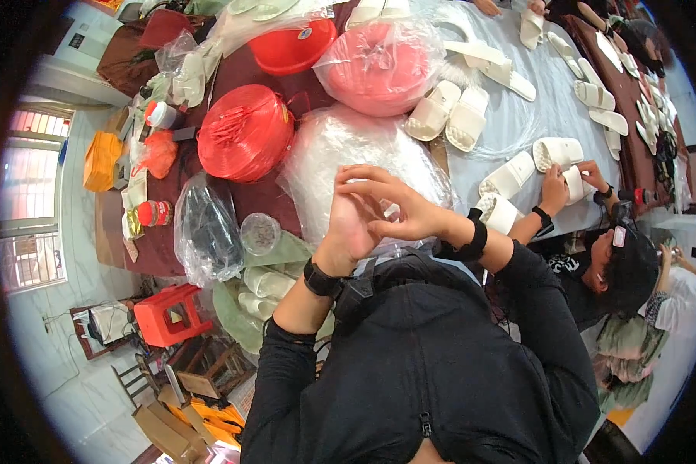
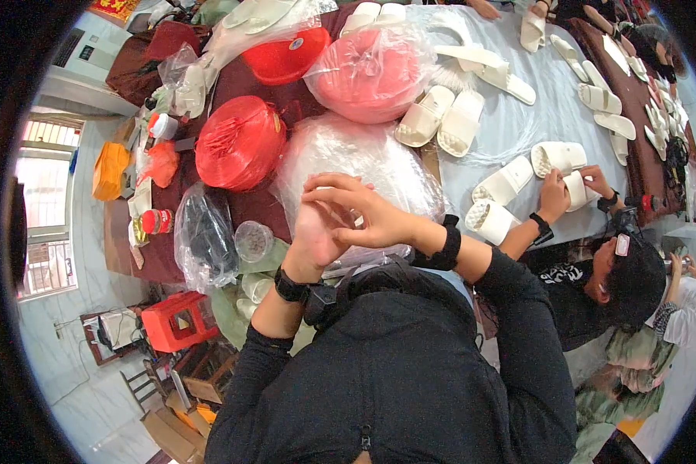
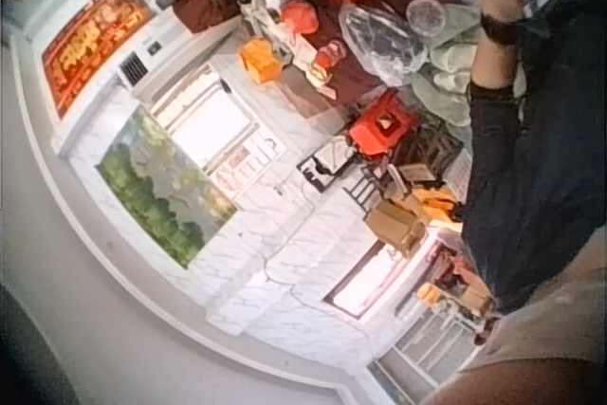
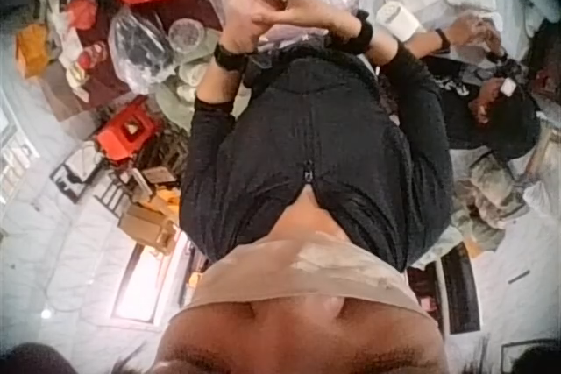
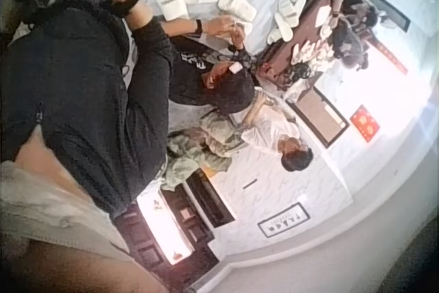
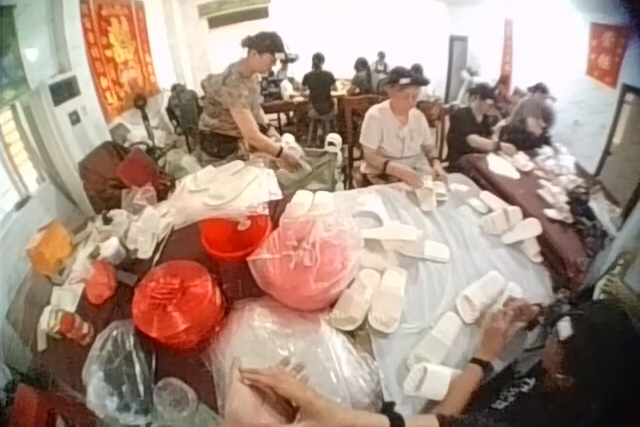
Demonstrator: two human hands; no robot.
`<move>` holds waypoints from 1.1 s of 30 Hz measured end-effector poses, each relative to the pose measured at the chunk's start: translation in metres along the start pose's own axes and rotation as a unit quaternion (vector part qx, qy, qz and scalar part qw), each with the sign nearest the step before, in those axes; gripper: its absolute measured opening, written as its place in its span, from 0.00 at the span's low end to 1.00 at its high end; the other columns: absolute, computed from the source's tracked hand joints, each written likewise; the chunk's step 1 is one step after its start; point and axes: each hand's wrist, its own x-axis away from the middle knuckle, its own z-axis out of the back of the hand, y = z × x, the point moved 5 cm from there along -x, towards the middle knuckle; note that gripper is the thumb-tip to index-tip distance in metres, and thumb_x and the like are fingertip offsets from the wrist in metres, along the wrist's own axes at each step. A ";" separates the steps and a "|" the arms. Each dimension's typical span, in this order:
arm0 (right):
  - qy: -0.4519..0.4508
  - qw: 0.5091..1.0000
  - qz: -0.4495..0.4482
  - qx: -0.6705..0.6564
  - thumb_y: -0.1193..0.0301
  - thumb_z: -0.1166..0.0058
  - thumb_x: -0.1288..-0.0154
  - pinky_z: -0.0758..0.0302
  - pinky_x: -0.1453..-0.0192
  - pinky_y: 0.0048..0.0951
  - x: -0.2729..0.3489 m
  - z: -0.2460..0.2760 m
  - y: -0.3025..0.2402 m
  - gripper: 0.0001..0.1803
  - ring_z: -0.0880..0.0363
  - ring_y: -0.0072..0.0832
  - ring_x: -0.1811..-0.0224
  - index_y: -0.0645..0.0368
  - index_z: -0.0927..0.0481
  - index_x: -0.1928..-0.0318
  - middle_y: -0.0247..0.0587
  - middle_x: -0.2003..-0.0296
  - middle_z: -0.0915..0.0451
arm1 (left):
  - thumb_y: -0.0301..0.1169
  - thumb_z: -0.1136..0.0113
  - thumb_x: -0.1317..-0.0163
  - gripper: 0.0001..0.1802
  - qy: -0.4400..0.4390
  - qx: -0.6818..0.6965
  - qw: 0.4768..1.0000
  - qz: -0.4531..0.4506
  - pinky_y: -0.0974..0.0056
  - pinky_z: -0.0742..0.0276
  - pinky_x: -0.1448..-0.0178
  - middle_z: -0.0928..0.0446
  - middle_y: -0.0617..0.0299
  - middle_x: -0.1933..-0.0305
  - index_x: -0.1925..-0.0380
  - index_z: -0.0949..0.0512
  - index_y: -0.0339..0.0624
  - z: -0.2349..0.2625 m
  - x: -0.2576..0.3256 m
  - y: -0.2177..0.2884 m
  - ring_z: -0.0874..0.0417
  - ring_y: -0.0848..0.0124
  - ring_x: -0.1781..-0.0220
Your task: Inspecting white sandals and packing them into plastic bags for shipping.
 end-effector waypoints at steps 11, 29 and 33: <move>0.001 0.995 -0.086 -0.041 0.64 0.38 0.49 0.46 0.34 0.37 -0.005 -0.014 -0.009 0.38 0.43 0.37 0.35 0.60 0.38 0.39 0.47 0.38 0.40 | 0.70 0.79 0.45 0.48 -0.059 0.048 0.997 -0.020 0.52 0.55 0.32 0.44 0.52 0.36 0.38 0.47 0.42 0.000 -0.001 0.010 0.45 0.60 0.34; 0.107 0.991 -0.078 0.037 0.68 0.40 0.56 0.30 0.47 0.34 -0.009 -0.023 -0.015 0.30 0.27 0.42 0.52 0.64 0.28 0.49 0.49 0.55 0.28 | 0.68 0.75 0.43 0.47 0.004 0.029 0.999 -0.046 0.55 0.55 0.31 0.47 0.50 0.34 0.35 0.52 0.43 0.009 0.005 0.017 0.47 0.60 0.33; 0.119 0.989 -0.074 0.046 0.68 0.40 0.56 0.29 0.49 0.34 -0.010 -0.023 -0.016 0.28 0.27 0.43 0.53 0.64 0.27 0.51 0.49 0.56 0.26 | 0.67 0.75 0.43 0.45 0.018 0.026 0.999 -0.040 0.56 0.52 0.32 0.46 0.50 0.35 0.35 0.50 0.45 0.006 0.011 0.017 0.45 0.60 0.33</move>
